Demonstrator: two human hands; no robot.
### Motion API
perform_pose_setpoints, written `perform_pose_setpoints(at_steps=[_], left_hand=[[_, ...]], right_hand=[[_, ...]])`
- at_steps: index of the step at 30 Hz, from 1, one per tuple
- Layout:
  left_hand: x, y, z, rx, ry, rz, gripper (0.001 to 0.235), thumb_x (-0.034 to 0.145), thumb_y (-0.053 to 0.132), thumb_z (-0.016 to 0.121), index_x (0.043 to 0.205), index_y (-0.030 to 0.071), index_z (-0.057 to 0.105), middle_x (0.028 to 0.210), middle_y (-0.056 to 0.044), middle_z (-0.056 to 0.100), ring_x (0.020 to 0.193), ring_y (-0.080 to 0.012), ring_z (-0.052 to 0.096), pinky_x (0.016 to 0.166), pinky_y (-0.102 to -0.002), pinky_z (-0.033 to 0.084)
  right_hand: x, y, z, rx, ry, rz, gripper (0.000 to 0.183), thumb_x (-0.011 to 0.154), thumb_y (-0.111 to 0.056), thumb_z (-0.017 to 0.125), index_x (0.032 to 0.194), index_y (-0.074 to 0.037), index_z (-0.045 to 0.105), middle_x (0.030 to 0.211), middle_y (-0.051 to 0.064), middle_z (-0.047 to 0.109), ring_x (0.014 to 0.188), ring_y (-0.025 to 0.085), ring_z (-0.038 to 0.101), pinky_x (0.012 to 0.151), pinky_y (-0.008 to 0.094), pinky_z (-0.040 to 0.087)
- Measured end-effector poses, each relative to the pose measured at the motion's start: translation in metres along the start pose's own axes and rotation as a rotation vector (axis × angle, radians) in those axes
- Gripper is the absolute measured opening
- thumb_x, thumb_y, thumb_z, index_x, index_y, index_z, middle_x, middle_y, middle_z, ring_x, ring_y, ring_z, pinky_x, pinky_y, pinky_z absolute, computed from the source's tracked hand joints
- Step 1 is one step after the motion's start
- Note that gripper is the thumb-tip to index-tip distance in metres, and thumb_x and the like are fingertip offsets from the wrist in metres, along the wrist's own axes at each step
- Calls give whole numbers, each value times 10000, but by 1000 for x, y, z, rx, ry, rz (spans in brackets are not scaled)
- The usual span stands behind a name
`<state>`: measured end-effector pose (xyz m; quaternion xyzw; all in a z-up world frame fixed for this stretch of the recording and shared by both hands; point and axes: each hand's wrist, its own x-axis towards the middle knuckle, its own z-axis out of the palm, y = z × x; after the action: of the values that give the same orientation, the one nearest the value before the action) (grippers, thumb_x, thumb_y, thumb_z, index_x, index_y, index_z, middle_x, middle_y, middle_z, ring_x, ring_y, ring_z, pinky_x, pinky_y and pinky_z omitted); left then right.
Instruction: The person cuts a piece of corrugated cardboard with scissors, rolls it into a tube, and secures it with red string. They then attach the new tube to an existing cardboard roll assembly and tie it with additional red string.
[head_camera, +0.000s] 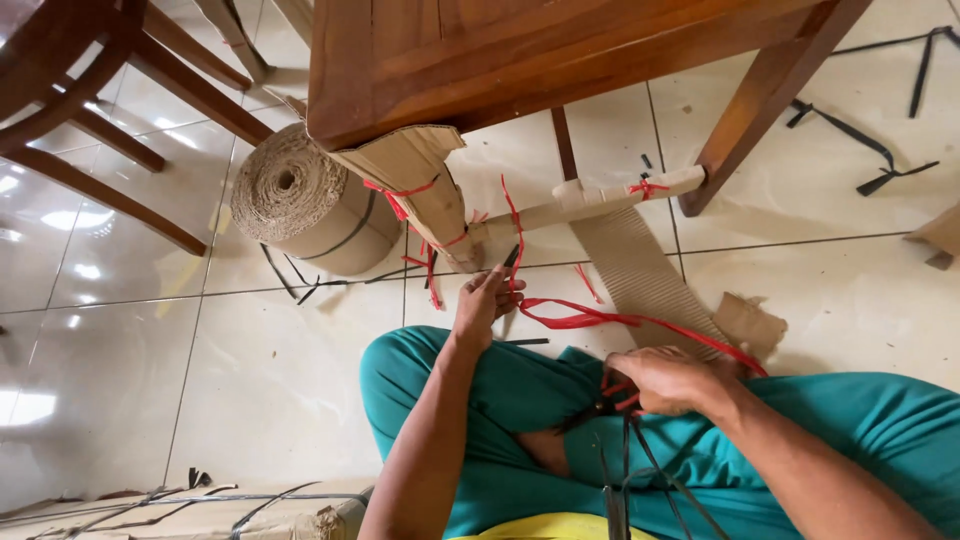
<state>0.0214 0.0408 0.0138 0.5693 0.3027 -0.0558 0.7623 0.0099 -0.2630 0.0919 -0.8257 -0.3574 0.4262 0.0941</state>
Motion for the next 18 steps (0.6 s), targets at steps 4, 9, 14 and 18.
perform_pose_setpoints(at_steps=[4,9,14,18], left_hand=[[-17,10,4,10,29,7,434,1004,415,663,1238,50,684,1003,-202,785,832,-285,787,749,-363,627],[-38,22,10,-15,45,31,423,1007,397,657,1223,34,686,973,-172,781,810,-253,768,740,-341,618],[-44,28,20,72,109,83,404,941,369,655,1150,32,730,974,-132,771,872,-216,710,768,-306,543],[-33,13,25,207,140,240,473,924,381,625,1202,5,697,1056,-145,759,986,-259,730,892,-350,596]], right_hand=[[-22,-4,-26,15,16,33,567,754,-127,552,1298,-277,614,1235,49,701,1230,324,643,1066,518,510],[-71,-3,-69,316,186,150,501,848,-113,626,1330,-250,643,1187,149,799,1136,379,746,992,516,588],[-76,38,-77,944,499,232,545,829,-125,765,1342,-110,581,1125,142,710,1047,225,670,833,370,581],[-36,78,-37,1239,537,-233,446,960,143,412,1359,-19,527,1227,238,669,1184,351,692,1084,479,581]])
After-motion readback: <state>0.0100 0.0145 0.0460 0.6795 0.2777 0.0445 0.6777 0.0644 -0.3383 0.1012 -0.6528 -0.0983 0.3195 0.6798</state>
